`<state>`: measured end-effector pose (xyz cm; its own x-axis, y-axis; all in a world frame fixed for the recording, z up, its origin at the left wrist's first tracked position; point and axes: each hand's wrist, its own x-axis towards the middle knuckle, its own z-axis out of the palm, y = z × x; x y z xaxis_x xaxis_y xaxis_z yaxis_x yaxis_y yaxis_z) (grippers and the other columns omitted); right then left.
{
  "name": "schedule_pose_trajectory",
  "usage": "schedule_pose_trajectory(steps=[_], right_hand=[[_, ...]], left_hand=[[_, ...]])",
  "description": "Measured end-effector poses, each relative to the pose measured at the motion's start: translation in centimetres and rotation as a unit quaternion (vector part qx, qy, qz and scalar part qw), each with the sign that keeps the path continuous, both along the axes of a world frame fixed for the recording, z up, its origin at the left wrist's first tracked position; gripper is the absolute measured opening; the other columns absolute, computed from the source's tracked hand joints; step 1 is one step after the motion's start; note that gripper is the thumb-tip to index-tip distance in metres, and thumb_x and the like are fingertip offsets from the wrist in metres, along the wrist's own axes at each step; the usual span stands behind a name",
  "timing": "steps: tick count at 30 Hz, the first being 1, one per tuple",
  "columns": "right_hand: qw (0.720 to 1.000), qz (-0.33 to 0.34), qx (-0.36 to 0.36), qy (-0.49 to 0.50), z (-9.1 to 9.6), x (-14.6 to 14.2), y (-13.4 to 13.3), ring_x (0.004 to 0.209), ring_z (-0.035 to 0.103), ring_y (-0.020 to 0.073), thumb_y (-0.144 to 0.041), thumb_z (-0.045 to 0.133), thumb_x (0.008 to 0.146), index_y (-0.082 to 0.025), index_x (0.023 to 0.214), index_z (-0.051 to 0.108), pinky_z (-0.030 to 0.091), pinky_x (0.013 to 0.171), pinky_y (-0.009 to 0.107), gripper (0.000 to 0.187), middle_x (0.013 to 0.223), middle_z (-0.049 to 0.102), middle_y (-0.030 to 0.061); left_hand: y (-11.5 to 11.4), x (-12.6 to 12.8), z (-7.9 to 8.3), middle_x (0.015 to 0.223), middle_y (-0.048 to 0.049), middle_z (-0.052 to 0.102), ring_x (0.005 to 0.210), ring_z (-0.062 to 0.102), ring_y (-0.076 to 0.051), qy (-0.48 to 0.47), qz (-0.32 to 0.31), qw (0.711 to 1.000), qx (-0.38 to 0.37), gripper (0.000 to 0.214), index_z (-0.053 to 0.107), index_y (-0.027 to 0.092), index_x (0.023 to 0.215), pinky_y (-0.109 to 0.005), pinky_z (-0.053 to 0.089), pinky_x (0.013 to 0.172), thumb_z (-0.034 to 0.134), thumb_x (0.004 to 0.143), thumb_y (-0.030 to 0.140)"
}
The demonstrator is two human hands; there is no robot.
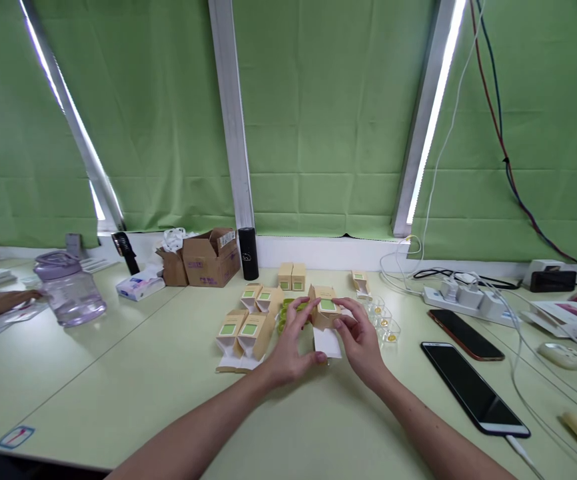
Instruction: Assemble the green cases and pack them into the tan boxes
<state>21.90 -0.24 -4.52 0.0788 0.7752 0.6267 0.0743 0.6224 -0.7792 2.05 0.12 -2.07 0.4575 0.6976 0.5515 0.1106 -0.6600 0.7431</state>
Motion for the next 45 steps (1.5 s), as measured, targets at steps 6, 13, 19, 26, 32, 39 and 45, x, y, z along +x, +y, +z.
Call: schedule_pose_trajectory(steps=[6, 13, 19, 26, 32, 39, 45], right_hand=[[1.000, -0.002, -0.004, 0.002, -0.1, -0.1, 0.0, 0.092, 0.071, 0.0173, -0.042, 0.063, 0.101, -0.031, 0.133, 0.064, 0.064, 0.085, 0.037, 0.033, 0.142, 0.052, 0.0102], [1.000, 0.004, -0.020, -0.006, 0.1, -0.4, -0.4, 0.091, 0.070, 0.0167, -0.040, 0.066, 0.100, -0.032, 0.131, 0.068, 0.063, 0.093, 0.042, 0.032, 0.140, 0.047, 0.0089], [1.000, 0.019, -0.009, -0.022, 0.4, -0.3, -0.7, 0.094, 0.070, 0.0178, -0.042, 0.063, 0.102, -0.034, 0.132, 0.069, 0.061, 0.096, 0.043, 0.032, 0.138, 0.048, 0.0093], [0.998, 0.049, 0.001, -0.030, 0.3, -0.1, -0.9, 0.102, 0.071, 0.0202, -0.043, 0.060, 0.104, -0.036, 0.134, 0.068, 0.060, 0.099, 0.043, 0.032, 0.141, 0.046, 0.0094], [0.998, 0.056, 0.006, -0.038, 0.3, -0.1, -1.1, 0.104, 0.070, 0.0208, -0.043, 0.059, 0.105, -0.036, 0.136, 0.066, 0.060, 0.100, 0.044, 0.033, 0.142, 0.044, 0.0096], [0.998, 0.049, 0.017, -0.042, 0.5, -0.2, -1.3, 0.103, 0.070, 0.0208, -0.041, 0.060, 0.104, -0.035, 0.135, 0.067, 0.061, 0.099, 0.044, 0.032, 0.142, 0.044, 0.0098], [0.998, 0.047, 0.025, -0.042, 0.6, -0.3, -1.4, 0.103, 0.070, 0.0209, -0.041, 0.061, 0.103, -0.034, 0.135, 0.067, 0.061, 0.100, 0.045, 0.033, 0.142, 0.044, 0.0103]], left_hand=[[0.2, 0.2, -0.3, 0.160, -0.0132, 0.024, 0.147, 0.035, -0.040, 0.003, -0.005, 1.000, -0.007, 0.100, 0.035, 0.035, 0.163, -0.055, 0.038, 0.119, 0.077, 0.080, 0.072], [-0.1, 0.4, -0.1, 0.148, -0.0127, 0.040, 0.123, 0.054, -0.031, -0.029, 0.026, 0.999, -0.026, 0.070, 0.046, 0.032, 0.149, -0.047, 0.046, 0.105, 0.069, 0.091, 0.063], [0.0, 0.6, -0.1, 0.141, -0.0129, 0.045, 0.118, 0.057, -0.028, -0.083, 0.016, 0.995, -0.049, 0.059, 0.048, 0.027, 0.141, -0.043, 0.047, 0.103, 0.070, 0.093, 0.055], [0.0, 0.7, -0.1, 0.128, -0.0117, 0.055, 0.117, 0.060, -0.027, -0.119, 0.009, 0.988, -0.097, 0.055, 0.049, 0.025, 0.135, -0.042, 0.048, 0.102, 0.074, 0.092, 0.050], [0.1, 0.8, -0.1, 0.121, -0.0104, 0.058, 0.112, 0.060, -0.026, -0.128, -0.001, 0.984, -0.125, 0.053, 0.046, 0.025, 0.132, -0.041, 0.049, 0.099, 0.072, 0.093, 0.050], [0.4, 0.7, -0.5, 0.123, -0.0099, 0.054, 0.113, 0.057, -0.025, -0.125, 0.014, 0.987, -0.101, 0.049, 0.049, 0.025, 0.128, -0.039, 0.047, 0.098, 0.072, 0.092, 0.049], [0.5, 0.7, -0.5, 0.124, -0.0096, 0.052, 0.112, 0.054, -0.025, -0.117, 0.026, 0.989, -0.089, 0.045, 0.050, 0.025, 0.126, -0.038, 0.046, 0.096, 0.070, 0.093, 0.049]])
